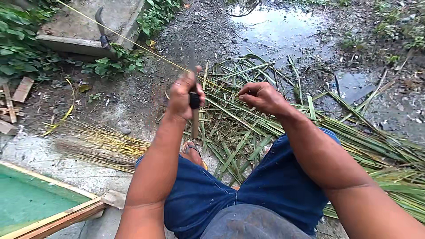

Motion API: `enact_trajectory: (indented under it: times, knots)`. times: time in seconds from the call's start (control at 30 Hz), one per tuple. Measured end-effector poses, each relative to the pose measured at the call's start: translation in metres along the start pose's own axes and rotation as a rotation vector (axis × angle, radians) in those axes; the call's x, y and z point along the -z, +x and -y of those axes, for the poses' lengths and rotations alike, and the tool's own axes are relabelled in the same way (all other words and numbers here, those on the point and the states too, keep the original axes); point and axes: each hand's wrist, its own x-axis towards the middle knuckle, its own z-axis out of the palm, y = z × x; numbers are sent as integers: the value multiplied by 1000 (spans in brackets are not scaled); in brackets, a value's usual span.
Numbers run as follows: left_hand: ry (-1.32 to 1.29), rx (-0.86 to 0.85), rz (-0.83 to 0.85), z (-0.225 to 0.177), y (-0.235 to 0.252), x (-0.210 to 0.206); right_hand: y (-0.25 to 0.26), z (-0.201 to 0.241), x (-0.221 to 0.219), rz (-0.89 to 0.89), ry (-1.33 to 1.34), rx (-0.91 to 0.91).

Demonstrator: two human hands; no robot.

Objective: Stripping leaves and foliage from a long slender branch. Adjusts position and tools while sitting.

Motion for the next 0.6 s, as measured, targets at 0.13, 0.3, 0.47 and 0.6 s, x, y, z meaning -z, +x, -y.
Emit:
enact_trajectory:
  times: [0.13,0.3,0.47,0.6]
  knots:
    - [70,194,169,23,-7,-25,0,1,-6,-35,3,44]
    - [-60,-47,0,-11,3,22,-7,-1,6,-60,-43,75]
    - [33,126,122,14,-11,-20,-4,0,-4,-96,-81,59]
    - [45,136,176,12,-6,-12,-5,0,-1,-101,-75,116]
